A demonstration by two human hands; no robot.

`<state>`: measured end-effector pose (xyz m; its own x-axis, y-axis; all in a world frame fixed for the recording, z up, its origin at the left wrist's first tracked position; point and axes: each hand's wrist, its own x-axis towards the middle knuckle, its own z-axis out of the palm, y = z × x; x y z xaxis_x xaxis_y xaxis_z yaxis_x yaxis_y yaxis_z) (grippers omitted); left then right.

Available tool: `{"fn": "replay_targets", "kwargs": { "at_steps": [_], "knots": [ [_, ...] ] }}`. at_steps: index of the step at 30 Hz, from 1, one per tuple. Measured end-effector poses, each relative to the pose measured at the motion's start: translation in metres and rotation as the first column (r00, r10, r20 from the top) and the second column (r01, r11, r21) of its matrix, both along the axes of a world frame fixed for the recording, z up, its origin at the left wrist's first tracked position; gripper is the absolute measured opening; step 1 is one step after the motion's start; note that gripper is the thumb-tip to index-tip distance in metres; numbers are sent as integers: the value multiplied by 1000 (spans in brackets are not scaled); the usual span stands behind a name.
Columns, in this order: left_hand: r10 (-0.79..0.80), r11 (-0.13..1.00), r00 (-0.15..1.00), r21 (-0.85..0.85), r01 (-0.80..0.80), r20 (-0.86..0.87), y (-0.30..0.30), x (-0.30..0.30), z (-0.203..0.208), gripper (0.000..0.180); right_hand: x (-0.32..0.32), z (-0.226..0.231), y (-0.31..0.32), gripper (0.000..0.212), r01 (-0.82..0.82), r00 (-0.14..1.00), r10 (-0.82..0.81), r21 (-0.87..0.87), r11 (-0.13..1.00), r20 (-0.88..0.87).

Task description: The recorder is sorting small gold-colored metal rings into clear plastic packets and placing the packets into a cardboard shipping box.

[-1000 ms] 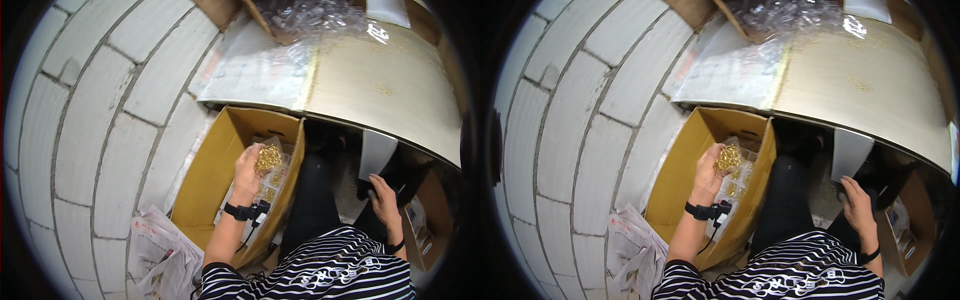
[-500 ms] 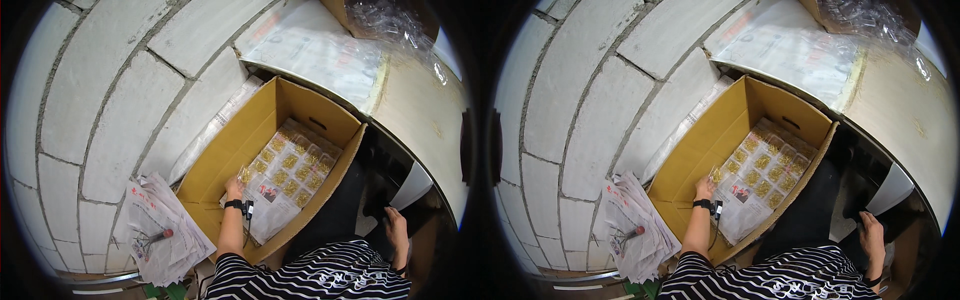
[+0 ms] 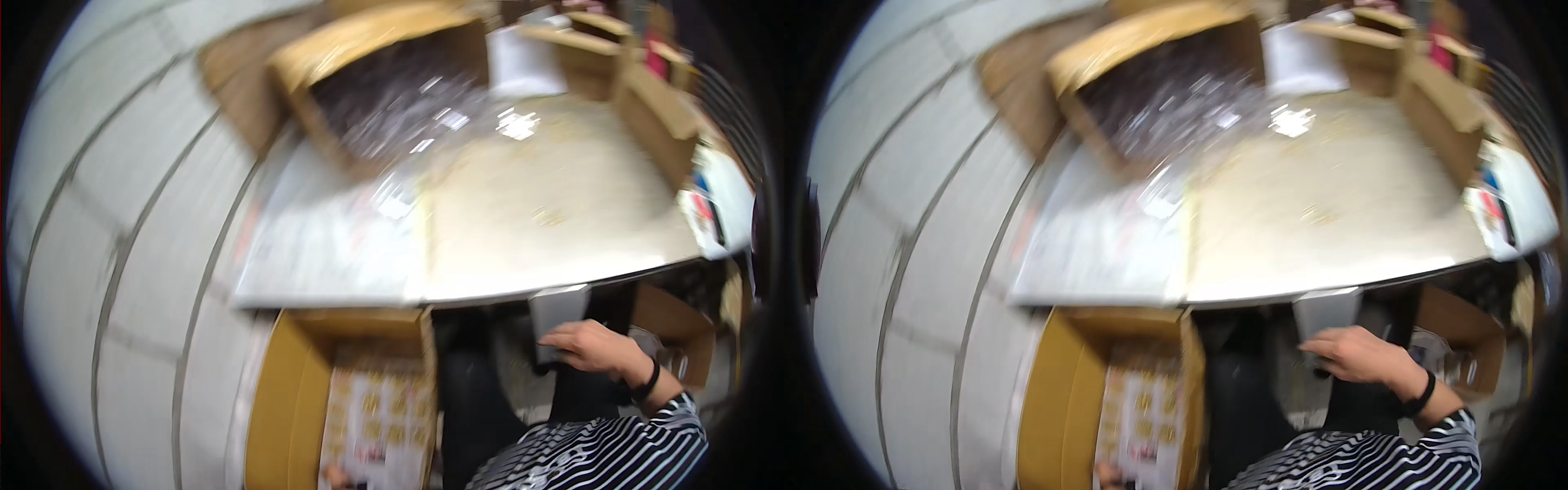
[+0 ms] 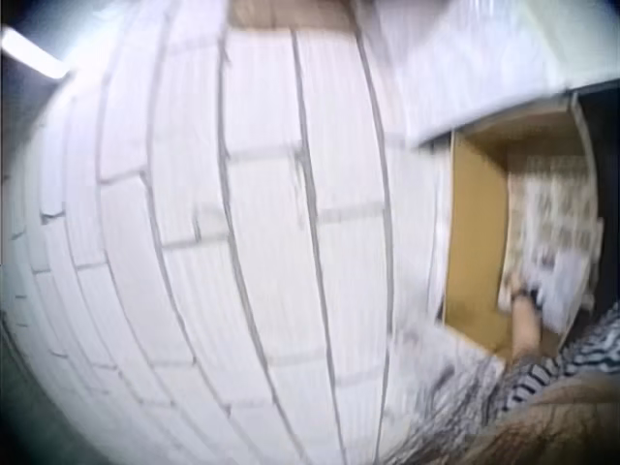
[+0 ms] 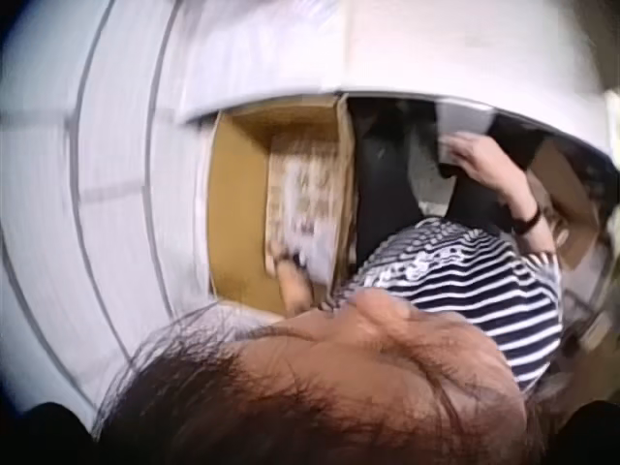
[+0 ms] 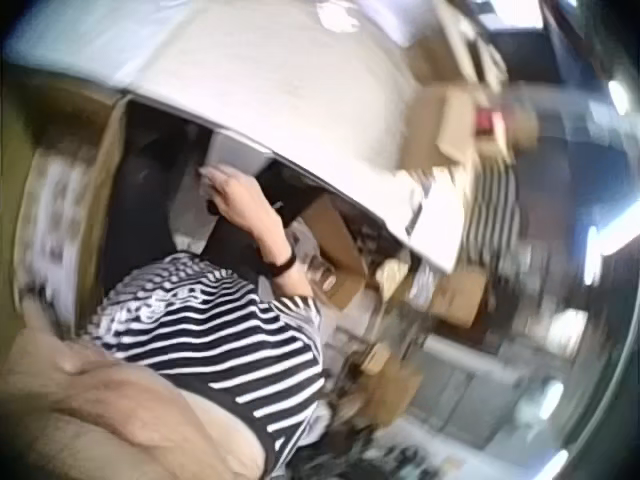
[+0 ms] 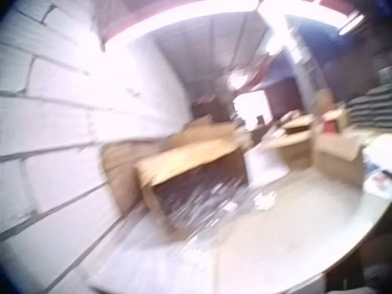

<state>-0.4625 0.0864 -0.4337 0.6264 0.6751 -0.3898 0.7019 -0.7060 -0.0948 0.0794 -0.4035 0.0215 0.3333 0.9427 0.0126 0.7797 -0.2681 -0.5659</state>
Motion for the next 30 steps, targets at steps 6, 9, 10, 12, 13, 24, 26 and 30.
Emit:
{"fn": "replay_targets", "kwargs": {
  "at_steps": [6, 9, 10, 12, 13, 24, 26, 30],
  "knots": [
    [174, 958, 712, -283, 36, 680, -3, 188, 180, 22, 198, 21, -71, 34, 686, 694, -702, 151, 712, 157],
    [433, 875, 446, -484, 2, 783, -49, 239, 306, 18, 335, -15, -116, 42, 846, 451, -846, 165, 506, 283],
    [521, 833, 340, -553, -5, 783, -64, 261, 337, 17, 368, -15, -118, 42, 847, 449, -849, 171, 504, 278],
    [668, 742, 92, -670, -8, 739, -97, 307, 393, 16, 419, -9, -102, 46, 965, 260, -931, -52, 256, 255],
    [635, 760, 152, -648, 56, 758, -110, 335, 417, 16, 433, -8, -92, 46, 959, 282, -929, -42, 280, 240],
    [-320, 642, 260, 6, 766, 911, -246, 828, 485, 33, 393, -1, 30, 72, 671, 741, -562, -447, 592, 368],
    [-442, 666, 192, 177, 725, 876, -271, 897, 466, 43, 363, -19, 23, 70, 570, 817, -448, -389, 724, 363],
    [-474, 756, 538, 9, 654, 698, -296, 926, 450, 54, 297, -27, -8, 64, 383, 894, -259, -325, 864, 365]
  ]
}}
